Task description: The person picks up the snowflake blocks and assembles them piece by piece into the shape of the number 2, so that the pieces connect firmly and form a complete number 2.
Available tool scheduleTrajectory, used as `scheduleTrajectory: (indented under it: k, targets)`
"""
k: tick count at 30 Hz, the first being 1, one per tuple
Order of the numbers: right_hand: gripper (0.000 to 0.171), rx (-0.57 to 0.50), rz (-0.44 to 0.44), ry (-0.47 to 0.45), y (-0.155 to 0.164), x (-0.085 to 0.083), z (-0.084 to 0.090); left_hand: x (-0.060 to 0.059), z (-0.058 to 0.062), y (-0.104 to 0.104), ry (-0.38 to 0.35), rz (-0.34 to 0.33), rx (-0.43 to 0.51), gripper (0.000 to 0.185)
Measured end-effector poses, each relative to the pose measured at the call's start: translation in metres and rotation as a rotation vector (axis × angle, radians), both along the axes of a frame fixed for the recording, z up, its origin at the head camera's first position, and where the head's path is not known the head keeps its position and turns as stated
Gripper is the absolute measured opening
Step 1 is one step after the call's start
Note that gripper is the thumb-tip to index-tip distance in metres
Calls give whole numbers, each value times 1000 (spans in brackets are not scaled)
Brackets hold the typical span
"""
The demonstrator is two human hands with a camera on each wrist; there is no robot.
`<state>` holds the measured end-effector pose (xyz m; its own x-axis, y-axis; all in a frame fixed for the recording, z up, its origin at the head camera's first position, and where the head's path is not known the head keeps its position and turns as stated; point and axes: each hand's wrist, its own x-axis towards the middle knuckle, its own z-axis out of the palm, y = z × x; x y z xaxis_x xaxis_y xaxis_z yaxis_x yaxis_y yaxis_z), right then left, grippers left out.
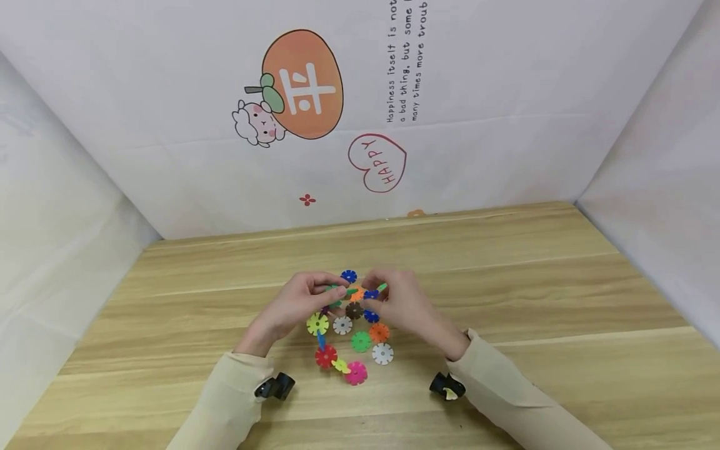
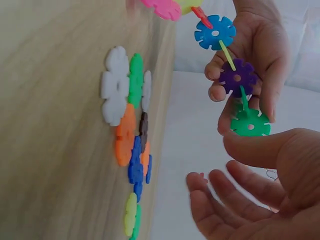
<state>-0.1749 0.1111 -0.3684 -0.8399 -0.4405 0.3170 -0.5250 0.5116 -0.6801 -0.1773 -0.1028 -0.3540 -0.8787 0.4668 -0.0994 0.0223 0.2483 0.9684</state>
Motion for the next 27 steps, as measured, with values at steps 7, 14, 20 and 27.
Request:
scheduleTrajectory:
  k: [7, 14, 20, 27]
  targets:
    - [16, 184, -47, -204, 5, 4, -6, 0, 1, -1, -14, 12, -32, 35]
    - [20, 286, -65, -267, 7, 11, -10, -1, 1, -2, -14, 12, -53, 36]
    - [23, 342, -114, -289, 4, 15, -10, -2, 2, -3, 3, -3, -62, 38]
    - [28, 343, -160, -315, -3, 20, -9, -1, 2, -3, -13, -1, -82, 38]
